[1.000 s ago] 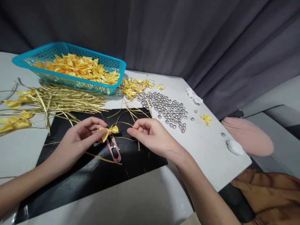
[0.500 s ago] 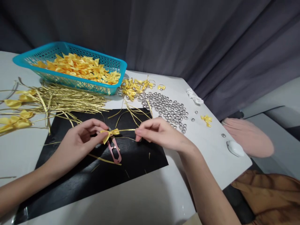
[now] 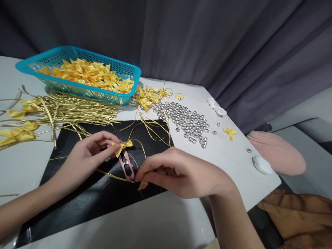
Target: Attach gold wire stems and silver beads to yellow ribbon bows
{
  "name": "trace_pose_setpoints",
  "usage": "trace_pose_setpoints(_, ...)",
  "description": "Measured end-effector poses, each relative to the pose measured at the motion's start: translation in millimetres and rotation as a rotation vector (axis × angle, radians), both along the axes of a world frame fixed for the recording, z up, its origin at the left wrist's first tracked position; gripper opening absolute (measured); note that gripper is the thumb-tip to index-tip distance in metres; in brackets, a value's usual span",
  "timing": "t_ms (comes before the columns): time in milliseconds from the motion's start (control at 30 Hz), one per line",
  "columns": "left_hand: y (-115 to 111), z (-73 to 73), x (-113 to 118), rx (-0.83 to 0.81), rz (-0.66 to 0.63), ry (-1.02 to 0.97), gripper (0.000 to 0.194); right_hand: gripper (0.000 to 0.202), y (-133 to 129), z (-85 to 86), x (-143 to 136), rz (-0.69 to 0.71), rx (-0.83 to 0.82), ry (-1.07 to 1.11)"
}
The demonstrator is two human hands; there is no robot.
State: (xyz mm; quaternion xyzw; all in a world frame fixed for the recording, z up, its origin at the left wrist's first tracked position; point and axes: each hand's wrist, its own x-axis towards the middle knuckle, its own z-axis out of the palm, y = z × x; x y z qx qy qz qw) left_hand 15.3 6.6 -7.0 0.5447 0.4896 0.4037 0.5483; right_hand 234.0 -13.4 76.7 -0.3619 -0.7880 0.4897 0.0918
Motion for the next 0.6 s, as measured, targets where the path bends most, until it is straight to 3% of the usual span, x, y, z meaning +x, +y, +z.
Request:
trace_pose_setpoints(100, -0.5, -0.3, -0.8, 0.002, -0.011, 0.019, 0.014, 0.024, 1.7, -7.0, -9.0, 0.061, -0.009, 0.017)
trace_pose_setpoints(267, -1.3, -2.1, -2.5, -0.005, -0.038, 0.011, 0.014, 0.018, 0.2, -11.4, -13.0, -0.039, 0.228, 0.010)
trace_pose_setpoints(367, -1.2, -2.3, -2.3, 0.001, -0.049, -0.011, 0.014, 0.016, -3.7, -12.5, -18.4, -0.055, 0.289, 0.031)
trace_pose_setpoints(500, -2.0, 0.3, -1.3, 0.031, -0.057, -0.051, 0.022, 0.019, -9.6, -21.2, -28.1, -0.068, 0.406, -0.010)
trace_pose_setpoints(600, -2.5, 2.4, -1.3, 0.068, -0.065, -0.040, 0.014, 0.028, -10.9, -30.5, -29.1, -0.169, 0.552, -0.119)
